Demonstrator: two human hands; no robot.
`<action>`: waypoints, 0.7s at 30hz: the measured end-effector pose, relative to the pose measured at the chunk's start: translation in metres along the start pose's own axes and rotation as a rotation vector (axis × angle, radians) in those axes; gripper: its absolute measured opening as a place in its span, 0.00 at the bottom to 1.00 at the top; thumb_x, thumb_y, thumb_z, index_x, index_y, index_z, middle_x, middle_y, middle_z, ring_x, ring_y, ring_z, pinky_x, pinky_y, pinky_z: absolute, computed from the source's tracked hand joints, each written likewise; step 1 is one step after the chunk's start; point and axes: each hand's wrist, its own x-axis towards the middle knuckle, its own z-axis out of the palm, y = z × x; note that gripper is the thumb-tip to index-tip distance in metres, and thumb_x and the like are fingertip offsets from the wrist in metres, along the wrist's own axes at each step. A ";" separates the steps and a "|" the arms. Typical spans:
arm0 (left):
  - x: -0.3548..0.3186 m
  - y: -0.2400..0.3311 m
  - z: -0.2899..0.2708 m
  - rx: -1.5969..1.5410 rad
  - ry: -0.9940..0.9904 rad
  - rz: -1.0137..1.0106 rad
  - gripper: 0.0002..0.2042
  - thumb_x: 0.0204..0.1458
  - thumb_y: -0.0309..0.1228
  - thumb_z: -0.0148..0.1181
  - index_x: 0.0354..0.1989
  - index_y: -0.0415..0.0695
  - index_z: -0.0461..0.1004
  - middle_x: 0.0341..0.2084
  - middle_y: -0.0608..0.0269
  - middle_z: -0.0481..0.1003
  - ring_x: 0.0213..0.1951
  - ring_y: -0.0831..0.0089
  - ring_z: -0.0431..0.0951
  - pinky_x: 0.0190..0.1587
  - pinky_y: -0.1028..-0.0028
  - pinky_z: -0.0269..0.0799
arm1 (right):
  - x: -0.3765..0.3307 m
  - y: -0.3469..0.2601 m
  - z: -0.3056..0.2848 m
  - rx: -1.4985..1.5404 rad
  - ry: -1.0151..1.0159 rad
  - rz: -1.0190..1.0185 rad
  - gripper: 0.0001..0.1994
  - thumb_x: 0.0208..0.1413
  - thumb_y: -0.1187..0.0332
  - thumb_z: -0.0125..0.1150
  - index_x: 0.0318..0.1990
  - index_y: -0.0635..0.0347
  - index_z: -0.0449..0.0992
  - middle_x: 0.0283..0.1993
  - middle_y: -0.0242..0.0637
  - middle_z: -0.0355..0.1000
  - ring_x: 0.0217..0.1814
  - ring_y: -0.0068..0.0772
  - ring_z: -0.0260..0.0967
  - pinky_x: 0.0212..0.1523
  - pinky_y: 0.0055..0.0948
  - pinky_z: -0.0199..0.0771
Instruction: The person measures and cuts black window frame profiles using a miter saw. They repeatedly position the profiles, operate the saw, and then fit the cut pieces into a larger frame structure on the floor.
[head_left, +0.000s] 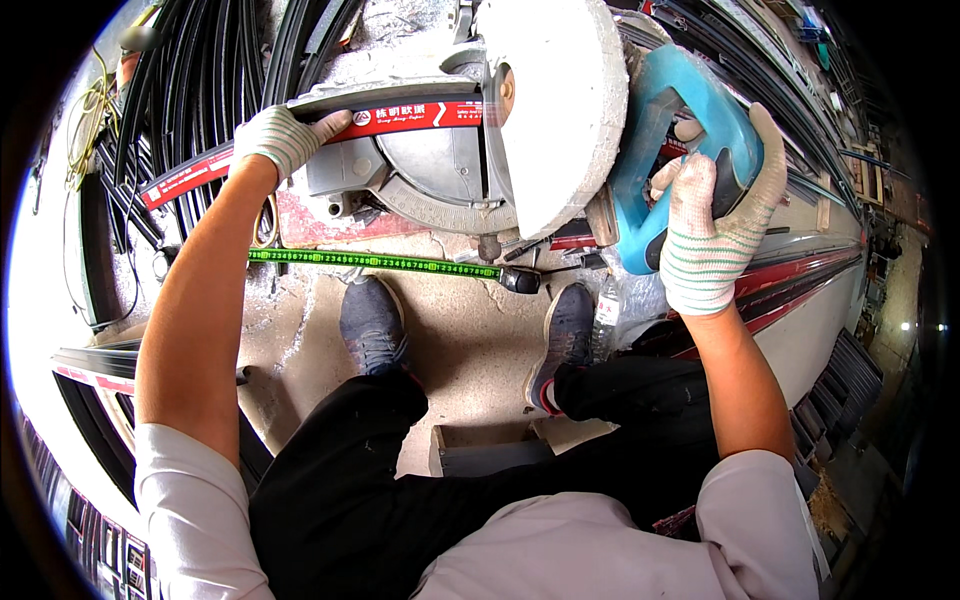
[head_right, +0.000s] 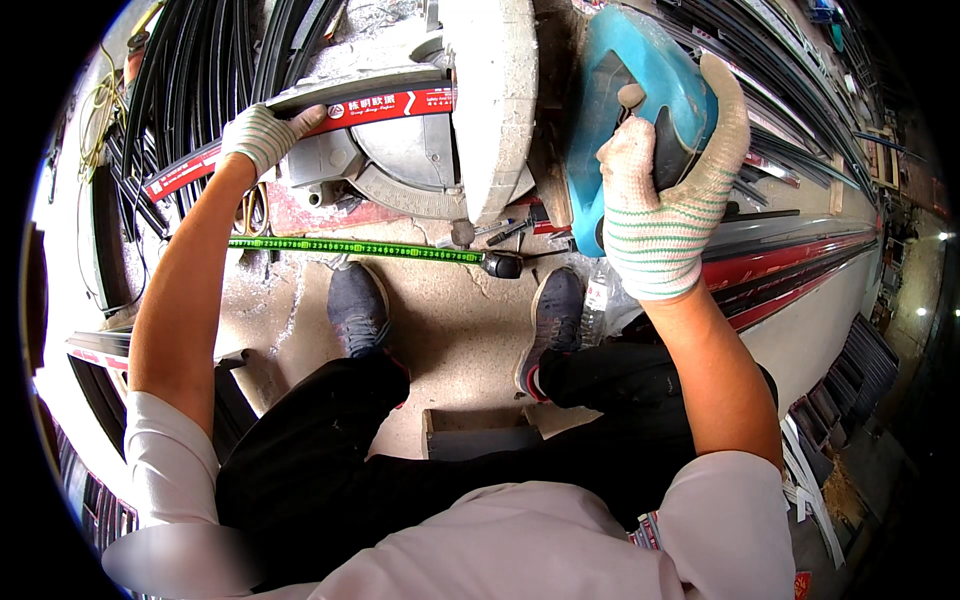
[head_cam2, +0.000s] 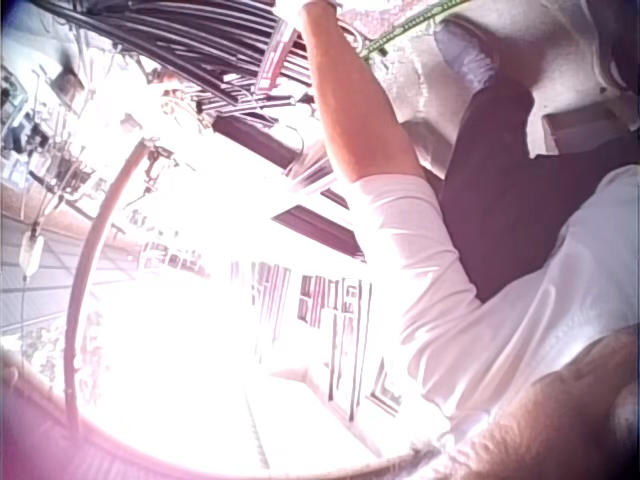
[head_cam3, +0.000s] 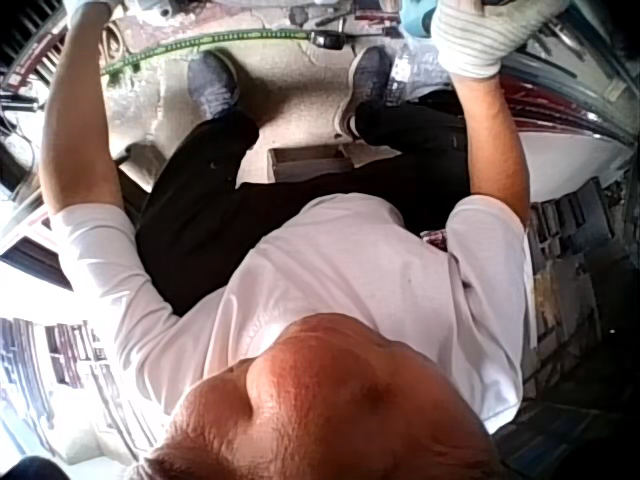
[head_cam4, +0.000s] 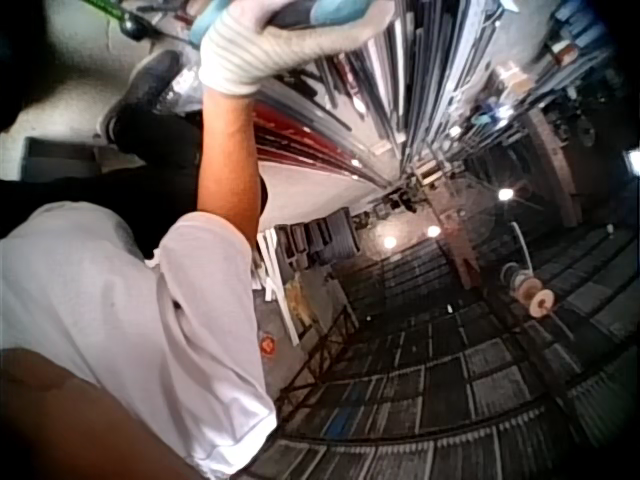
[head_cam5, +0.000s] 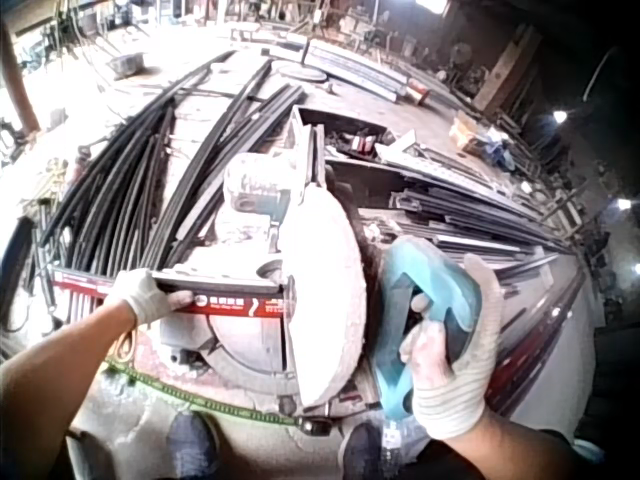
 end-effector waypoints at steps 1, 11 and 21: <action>0.000 0.000 0.000 0.002 -0.003 -0.003 0.47 0.47 0.83 0.56 0.50 0.47 0.88 0.38 0.53 0.88 0.43 0.60 0.89 0.50 0.64 0.82 | 0.000 0.000 0.000 -0.001 0.002 -0.001 0.34 0.68 0.75 0.60 0.78 0.52 0.53 0.51 0.39 0.76 0.38 0.21 0.73 0.45 0.25 0.84; -0.001 0.001 -0.001 -0.030 -0.017 0.001 0.47 0.47 0.82 0.57 0.48 0.46 0.89 0.37 0.53 0.88 0.43 0.59 0.89 0.48 0.65 0.82 | 0.000 -0.002 0.000 -0.002 -0.007 0.019 0.35 0.68 0.76 0.59 0.78 0.52 0.51 0.51 0.38 0.76 0.37 0.21 0.74 0.43 0.25 0.84; 0.016 -0.012 0.019 -0.003 0.055 -0.005 0.48 0.46 0.83 0.57 0.45 0.43 0.89 0.36 0.51 0.88 0.43 0.59 0.90 0.49 0.64 0.82 | 0.001 -0.003 0.003 -0.015 0.001 -0.004 0.33 0.70 0.68 0.61 0.78 0.53 0.52 0.44 0.37 0.74 0.35 0.24 0.74 0.42 0.30 0.84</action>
